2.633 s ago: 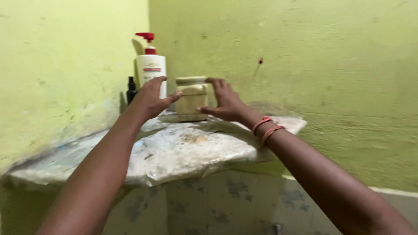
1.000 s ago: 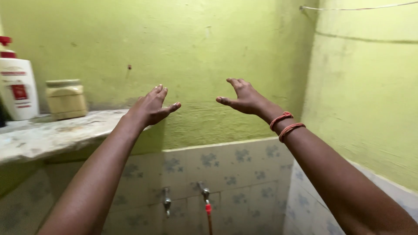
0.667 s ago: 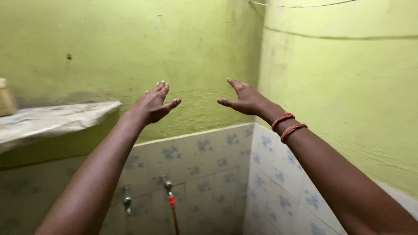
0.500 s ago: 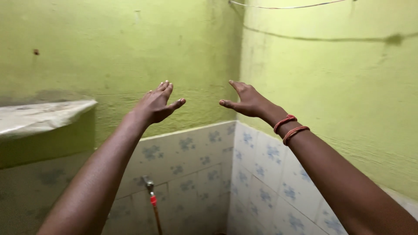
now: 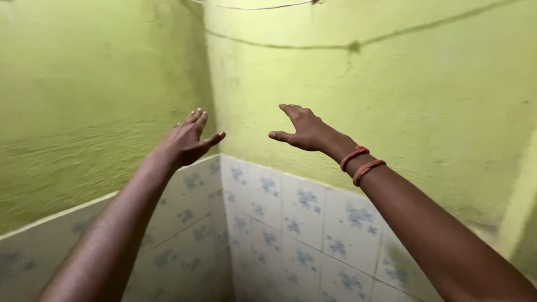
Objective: The person cleans a yellow plastic container with a red cloth, then places it on a shelf. They also retrieve a small basket from the wall, place it on the floor, and clean a pink toothbrush with the same cloth.
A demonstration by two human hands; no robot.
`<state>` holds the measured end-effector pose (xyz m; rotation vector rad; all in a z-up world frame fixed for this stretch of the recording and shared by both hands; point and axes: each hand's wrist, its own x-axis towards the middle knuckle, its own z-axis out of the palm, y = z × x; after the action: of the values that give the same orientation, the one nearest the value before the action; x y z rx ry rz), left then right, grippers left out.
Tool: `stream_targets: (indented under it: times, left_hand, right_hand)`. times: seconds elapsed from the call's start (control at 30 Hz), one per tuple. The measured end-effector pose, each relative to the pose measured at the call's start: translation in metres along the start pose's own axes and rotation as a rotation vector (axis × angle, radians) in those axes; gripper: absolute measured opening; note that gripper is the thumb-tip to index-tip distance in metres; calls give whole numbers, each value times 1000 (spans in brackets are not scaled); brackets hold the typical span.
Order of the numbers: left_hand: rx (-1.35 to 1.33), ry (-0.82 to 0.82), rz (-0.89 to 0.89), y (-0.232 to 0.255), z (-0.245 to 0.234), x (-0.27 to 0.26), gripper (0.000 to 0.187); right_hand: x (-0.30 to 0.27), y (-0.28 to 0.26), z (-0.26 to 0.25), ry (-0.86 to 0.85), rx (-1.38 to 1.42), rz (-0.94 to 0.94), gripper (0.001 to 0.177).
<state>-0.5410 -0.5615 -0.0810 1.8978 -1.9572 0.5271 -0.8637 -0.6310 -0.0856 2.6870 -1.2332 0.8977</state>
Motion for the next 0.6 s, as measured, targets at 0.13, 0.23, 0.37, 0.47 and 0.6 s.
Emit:
stream_targets:
  times: [0.13, 0.23, 0.37, 0.47, 0.6]
  left_hand:
    - [-54, -22, 85, 47, 24, 26, 103]
    - [-106, -12, 170, 84, 35, 40, 104]
    - [-172, 10, 284, 133, 45, 52, 105]
    - [-211, -11, 350, 172, 55, 59, 103]
    - [-258, -14, 430, 219, 63, 63, 105]
  right_hand:
    - [-29, 31, -24, 0, -65, 99, 99]
    - [-55, 57, -45, 33, -96, 152, 100]
    - [-93, 88, -66, 59, -154, 204, 99]
    - [-121, 109, -87, 87, -181, 253, 98]
    - [-158, 125, -104, 94, -209, 351, 98]
